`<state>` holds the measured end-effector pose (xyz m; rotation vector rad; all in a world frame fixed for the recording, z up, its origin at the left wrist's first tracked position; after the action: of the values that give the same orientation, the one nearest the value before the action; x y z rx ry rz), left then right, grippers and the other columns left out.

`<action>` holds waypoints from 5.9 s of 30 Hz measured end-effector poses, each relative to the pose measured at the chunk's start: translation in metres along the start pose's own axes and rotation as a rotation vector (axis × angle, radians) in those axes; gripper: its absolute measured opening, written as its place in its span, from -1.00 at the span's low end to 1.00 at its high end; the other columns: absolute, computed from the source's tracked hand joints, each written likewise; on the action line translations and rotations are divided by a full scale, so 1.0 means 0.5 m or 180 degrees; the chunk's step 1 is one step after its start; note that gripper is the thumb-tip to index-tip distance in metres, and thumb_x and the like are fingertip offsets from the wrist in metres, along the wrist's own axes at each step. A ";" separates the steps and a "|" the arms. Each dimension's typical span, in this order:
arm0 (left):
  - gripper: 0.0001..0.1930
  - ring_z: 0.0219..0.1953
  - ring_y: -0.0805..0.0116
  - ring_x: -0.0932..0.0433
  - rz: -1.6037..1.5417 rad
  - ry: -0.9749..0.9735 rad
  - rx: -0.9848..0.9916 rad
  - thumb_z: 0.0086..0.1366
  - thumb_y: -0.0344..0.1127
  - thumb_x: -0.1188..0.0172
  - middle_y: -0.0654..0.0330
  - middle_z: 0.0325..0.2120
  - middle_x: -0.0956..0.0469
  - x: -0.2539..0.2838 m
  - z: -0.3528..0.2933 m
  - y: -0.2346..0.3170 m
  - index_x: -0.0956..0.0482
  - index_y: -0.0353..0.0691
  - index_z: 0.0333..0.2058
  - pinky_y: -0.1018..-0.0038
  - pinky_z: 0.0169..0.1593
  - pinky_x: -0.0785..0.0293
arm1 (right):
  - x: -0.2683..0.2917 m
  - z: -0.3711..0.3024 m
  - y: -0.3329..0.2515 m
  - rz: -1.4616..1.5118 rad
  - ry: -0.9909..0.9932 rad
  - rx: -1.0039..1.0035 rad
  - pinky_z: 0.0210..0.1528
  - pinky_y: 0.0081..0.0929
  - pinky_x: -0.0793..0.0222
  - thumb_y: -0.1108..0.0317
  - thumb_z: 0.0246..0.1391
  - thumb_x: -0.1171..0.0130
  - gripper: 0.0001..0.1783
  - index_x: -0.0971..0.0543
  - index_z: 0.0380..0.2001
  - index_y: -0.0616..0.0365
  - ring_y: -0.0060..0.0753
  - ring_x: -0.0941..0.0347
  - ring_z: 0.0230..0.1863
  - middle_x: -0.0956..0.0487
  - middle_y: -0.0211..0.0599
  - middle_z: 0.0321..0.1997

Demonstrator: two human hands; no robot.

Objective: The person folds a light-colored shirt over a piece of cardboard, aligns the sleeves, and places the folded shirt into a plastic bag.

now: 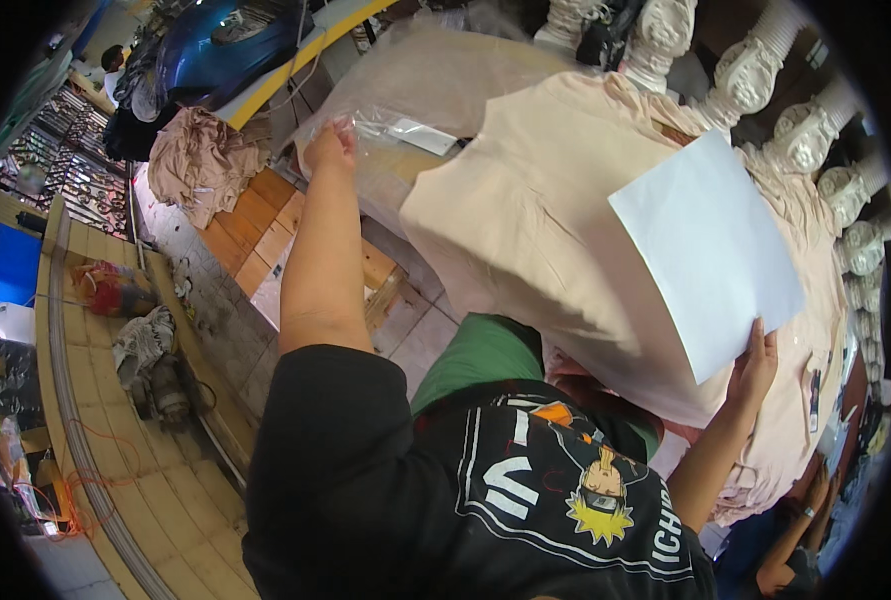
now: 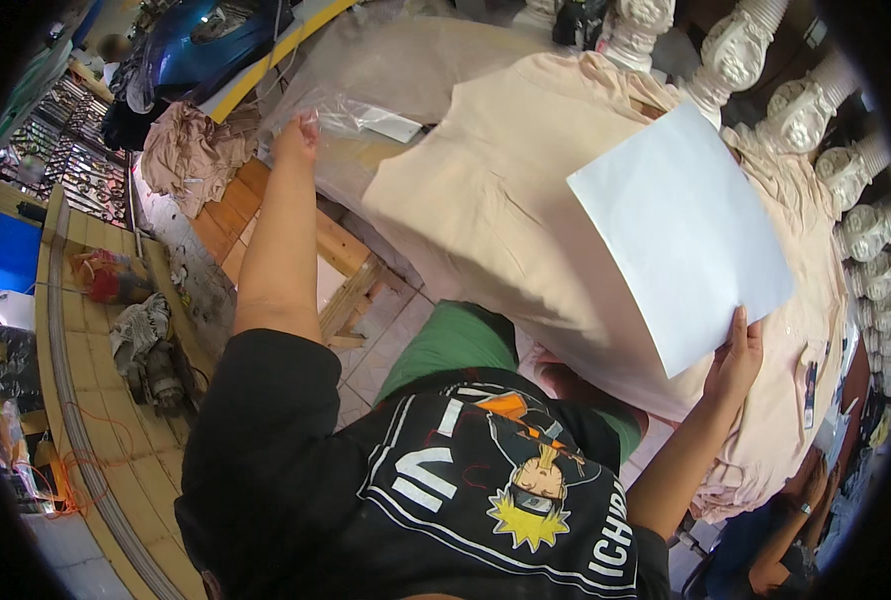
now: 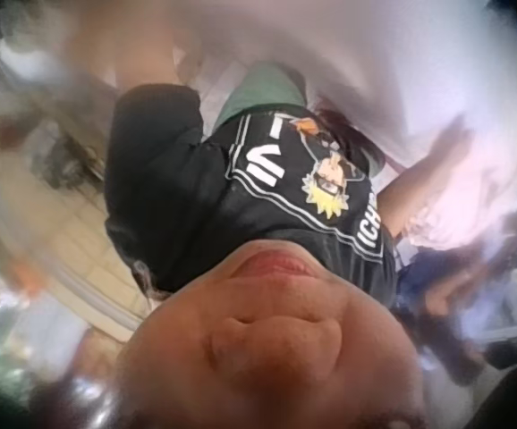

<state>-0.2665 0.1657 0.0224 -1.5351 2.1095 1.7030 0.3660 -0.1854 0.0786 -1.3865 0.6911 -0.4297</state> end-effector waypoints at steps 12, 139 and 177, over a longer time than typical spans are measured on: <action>-0.54 0.07 -0.02 -0.40 -0.0771 0.0368 0.0562 0.34 -0.14 0.33 -0.01 0.04 -0.43 -0.016 0.385 -0.057 -0.33 -0.15 0.11 0.05 -0.04 -0.45 | -0.120 -0.003 0.006 -0.0518 0.0096 -0.0056 -0.56 -0.79 -0.06 0.25 0.19 -0.14 -0.76 -0.56 -0.15 0.15 -0.88 -0.21 -0.57 -0.50 -0.66 -0.48; -0.58 -0.22 0.31 -0.56 0.4685 -0.2236 -0.3358 0.15 -0.30 -0.29 0.02 -0.14 -0.55 -0.117 0.126 -0.022 -0.50 -0.21 0.00 0.43 -0.11 -0.46 | -0.345 0.023 0.129 -0.1262 -0.0693 -0.1349 -0.66 -0.75 -0.10 0.29 0.13 -0.18 -0.80 -0.55 -0.27 0.18 -0.74 -0.25 -0.74 -0.47 -0.55 -0.58; -0.68 -0.41 0.47 -0.56 0.4189 -0.2818 -0.0869 0.10 -0.41 -0.28 0.23 -0.43 -0.64 -0.106 -0.139 -0.182 -0.57 -0.29 -0.13 0.53 -0.26 -0.48 | -0.445 0.028 0.140 -0.2169 -0.1084 -0.1155 -0.70 -0.74 -0.05 0.27 0.08 -0.24 -0.73 -0.53 -0.20 0.18 -0.73 -0.33 -0.74 -0.52 -0.52 -0.59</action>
<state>-0.1411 0.1553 0.0137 0.9183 2.3178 2.2401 0.2039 -0.0193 0.0529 -1.9804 -0.0090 -0.5967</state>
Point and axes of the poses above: each hand's wrist, its own z-axis towards the middle knuckle, its own x-axis out of the back of the hand, y = z × x, the point moved 4 cm from there along z, towards the middle knuckle
